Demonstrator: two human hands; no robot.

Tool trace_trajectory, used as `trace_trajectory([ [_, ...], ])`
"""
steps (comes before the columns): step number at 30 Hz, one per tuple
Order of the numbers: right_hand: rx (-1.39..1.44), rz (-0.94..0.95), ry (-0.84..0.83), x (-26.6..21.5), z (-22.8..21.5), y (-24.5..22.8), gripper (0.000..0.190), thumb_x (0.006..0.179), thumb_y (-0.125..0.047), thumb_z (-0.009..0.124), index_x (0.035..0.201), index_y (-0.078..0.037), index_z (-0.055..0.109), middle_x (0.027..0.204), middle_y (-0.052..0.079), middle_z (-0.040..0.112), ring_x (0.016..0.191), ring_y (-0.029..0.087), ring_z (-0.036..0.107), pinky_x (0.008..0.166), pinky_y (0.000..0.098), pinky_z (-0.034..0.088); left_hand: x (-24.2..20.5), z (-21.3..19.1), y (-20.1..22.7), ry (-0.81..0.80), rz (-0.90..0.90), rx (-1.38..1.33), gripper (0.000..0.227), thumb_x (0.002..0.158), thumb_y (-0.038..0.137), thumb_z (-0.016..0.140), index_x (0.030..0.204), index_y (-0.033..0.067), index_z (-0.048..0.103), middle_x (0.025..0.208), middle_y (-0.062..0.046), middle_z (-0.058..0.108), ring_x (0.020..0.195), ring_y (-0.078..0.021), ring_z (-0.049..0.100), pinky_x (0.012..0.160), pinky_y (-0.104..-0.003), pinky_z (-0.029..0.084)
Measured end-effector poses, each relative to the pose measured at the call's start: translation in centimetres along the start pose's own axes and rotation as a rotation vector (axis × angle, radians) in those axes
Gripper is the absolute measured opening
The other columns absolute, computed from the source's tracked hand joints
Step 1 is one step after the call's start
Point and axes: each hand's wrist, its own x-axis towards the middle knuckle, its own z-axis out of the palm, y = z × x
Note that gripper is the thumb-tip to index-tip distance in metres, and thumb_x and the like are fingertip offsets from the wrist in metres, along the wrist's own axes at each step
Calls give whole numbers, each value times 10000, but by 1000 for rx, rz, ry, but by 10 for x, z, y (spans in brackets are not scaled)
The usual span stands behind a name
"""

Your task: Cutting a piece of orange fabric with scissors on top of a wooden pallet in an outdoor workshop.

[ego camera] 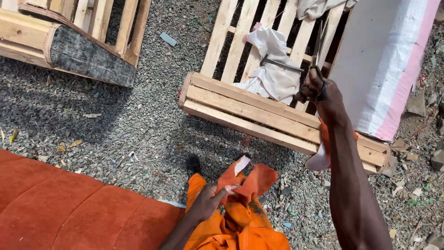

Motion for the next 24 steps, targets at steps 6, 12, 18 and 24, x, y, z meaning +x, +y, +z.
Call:
trace_trajectory([
  [6, -213, 141, -409, -172, 11, 116, 757, 870, -642, 1011, 1405, -227, 672, 1756, 94, 839, 1728, 381, 740, 1457, 701, 524, 42, -30, 219, -36, 432, -204, 685, 1263, 569, 754, 745, 235, 456, 785, 38, 167, 639, -147, 216, 690, -414, 304],
  [12, 29, 660, 317, -266, 1, 173, 1230, 902, -288, 1023, 1947, -29, 429, 1670, 246, 895, 1265, 330, 955, 1106, 439, 773, 43, 5, 389, -59, 824, 148, 539, 1269, 540, 587, 1278, 183, 991, 963, 8, 842, 831, -152, 757, 732, -396, 545],
  [18, -75, 758, 348, -294, -51, 191, 1586, 713, -633, 1081, 1976, -64, 308, 2068, 214, 351, 1896, 417, 427, 1539, 641, 396, 48, 95, 513, -191, 1060, -238, 424, 1311, 480, 562, 1311, 117, 783, 774, -66, 809, 721, -178, 785, 908, -390, 648],
  [24, 183, 819, 409, -319, -70, 195, 1290, 801, -324, 1091, 1906, -16, 501, 1791, 222, 820, 1330, 369, 929, 1162, 481, 776, 219, 207, 403, -103, 469, 80, 655, 1125, 689, 623, 1479, 196, 869, 1087, -29, 932, 967, -220, 845, 843, -437, 584],
])
